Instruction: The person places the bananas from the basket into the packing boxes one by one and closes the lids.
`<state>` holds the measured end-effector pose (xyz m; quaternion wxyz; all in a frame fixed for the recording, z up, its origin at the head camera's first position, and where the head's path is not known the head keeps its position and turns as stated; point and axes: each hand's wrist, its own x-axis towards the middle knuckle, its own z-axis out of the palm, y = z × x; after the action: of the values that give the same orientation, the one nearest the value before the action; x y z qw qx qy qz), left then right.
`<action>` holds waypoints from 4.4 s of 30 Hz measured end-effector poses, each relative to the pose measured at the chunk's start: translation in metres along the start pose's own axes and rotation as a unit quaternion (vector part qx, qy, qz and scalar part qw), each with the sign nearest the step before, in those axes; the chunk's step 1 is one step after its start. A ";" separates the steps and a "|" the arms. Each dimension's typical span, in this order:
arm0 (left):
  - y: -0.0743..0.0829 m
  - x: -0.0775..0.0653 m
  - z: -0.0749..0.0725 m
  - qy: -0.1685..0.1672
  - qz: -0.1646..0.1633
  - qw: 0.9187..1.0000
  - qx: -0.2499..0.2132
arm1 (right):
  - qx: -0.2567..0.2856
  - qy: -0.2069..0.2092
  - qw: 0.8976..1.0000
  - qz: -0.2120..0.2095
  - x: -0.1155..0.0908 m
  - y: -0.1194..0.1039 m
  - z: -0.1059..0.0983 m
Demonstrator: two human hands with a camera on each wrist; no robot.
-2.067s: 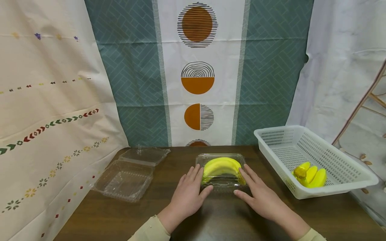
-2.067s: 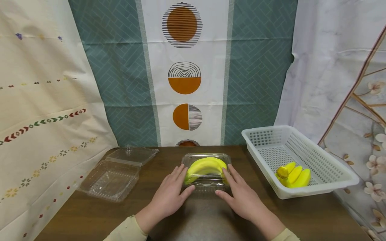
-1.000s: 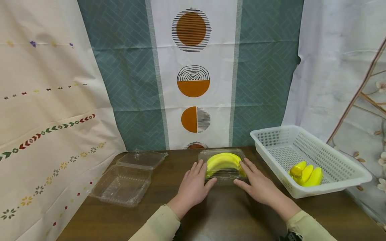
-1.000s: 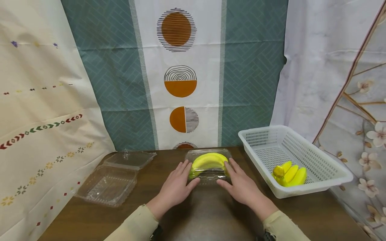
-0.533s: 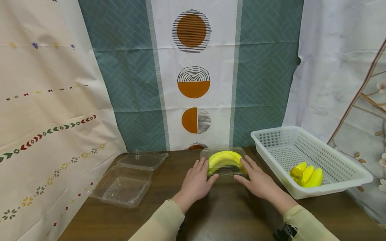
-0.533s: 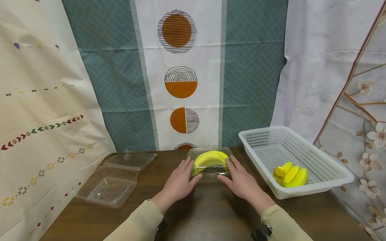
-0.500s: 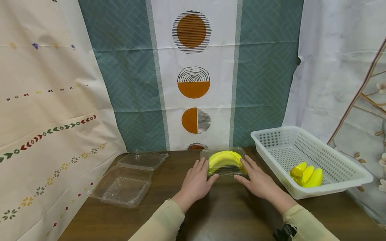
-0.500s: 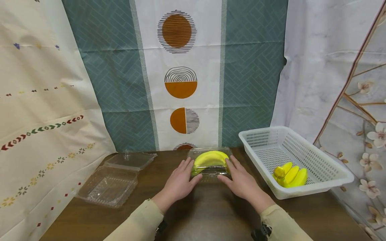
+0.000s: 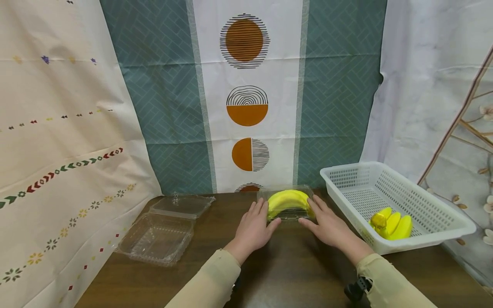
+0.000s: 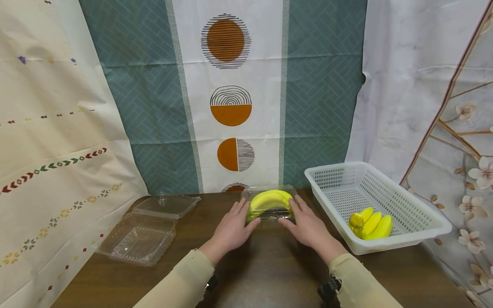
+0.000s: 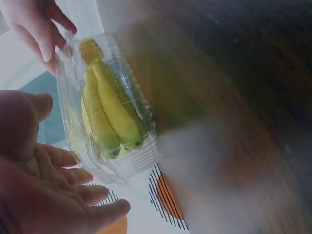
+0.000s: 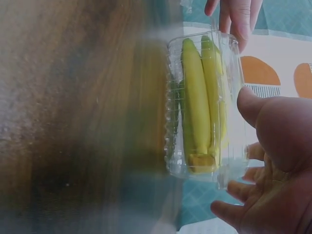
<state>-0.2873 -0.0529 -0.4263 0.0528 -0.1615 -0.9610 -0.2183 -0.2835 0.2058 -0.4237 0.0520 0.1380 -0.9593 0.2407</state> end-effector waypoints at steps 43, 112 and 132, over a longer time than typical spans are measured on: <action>-0.001 0.037 0.009 0.007 -0.009 1.000 -0.014 | 0.001 -0.003 1.000 0.027 0.033 0.008 -0.003; 0.006 0.062 0.011 0.018 -0.038 0.999 -0.017 | -0.012 0.034 0.999 0.032 0.055 0.013 0.003; -0.010 0.039 -0.017 0.051 -0.013 0.999 0.005 | -0.057 0.083 0.993 -0.055 0.041 -0.016 0.004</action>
<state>-0.3266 -0.0572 -0.4086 0.0997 -0.1376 -0.9600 -0.2223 -0.3177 0.1804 -0.4132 0.1523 0.1671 -0.9548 0.1932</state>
